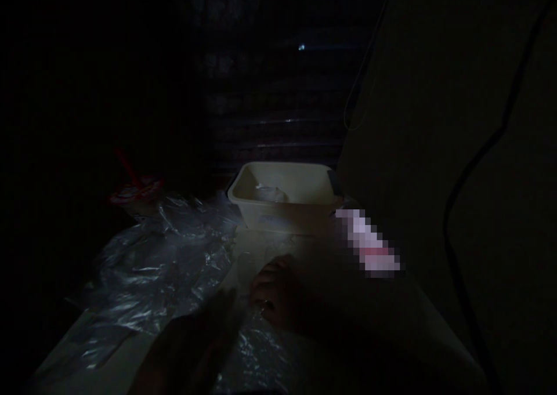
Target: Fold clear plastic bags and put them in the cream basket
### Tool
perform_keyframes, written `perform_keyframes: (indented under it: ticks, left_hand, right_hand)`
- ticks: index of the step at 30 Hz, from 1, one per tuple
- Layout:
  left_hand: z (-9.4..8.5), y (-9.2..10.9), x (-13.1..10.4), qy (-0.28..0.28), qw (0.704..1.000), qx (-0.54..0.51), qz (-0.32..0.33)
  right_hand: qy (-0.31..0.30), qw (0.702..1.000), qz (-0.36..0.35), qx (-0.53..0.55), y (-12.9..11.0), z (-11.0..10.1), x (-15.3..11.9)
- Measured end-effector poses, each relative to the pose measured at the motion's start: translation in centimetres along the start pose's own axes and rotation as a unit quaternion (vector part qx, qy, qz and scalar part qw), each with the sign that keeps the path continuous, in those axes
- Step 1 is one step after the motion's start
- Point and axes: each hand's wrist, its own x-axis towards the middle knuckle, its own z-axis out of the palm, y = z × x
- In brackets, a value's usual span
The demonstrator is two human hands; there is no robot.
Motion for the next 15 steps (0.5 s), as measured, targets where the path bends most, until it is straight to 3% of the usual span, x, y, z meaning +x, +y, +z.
perform_keyframes:
  ticks: [3, 7, 12, 15]
  left_hand:
    - [2.1, -0.2, 2.6, 0.033, 0.997, 0.033, 0.064]
    - [3.7, -0.2, 3.2, 0.111, 0.987, 0.064, 0.099]
    - [3.6, 0.0, 2.9, 0.151, 0.978, 0.086, 0.117]
    - [3.2, -0.1, 3.1, 0.144, 0.978, 0.085, 0.126]
  right_hand:
    - [0.002, 1.0, 0.01, 0.0, 0.1, 0.2, -0.1]
    - [0.009, 1.0, 0.011, 0.001, 0.6, 0.4, 0.0]
    - [0.015, 1.0, 0.008, 0.015, 0.8, 0.2, 0.2]
    - [0.009, 1.0, 0.011, 0.015, 0.7, 0.1, 0.1]
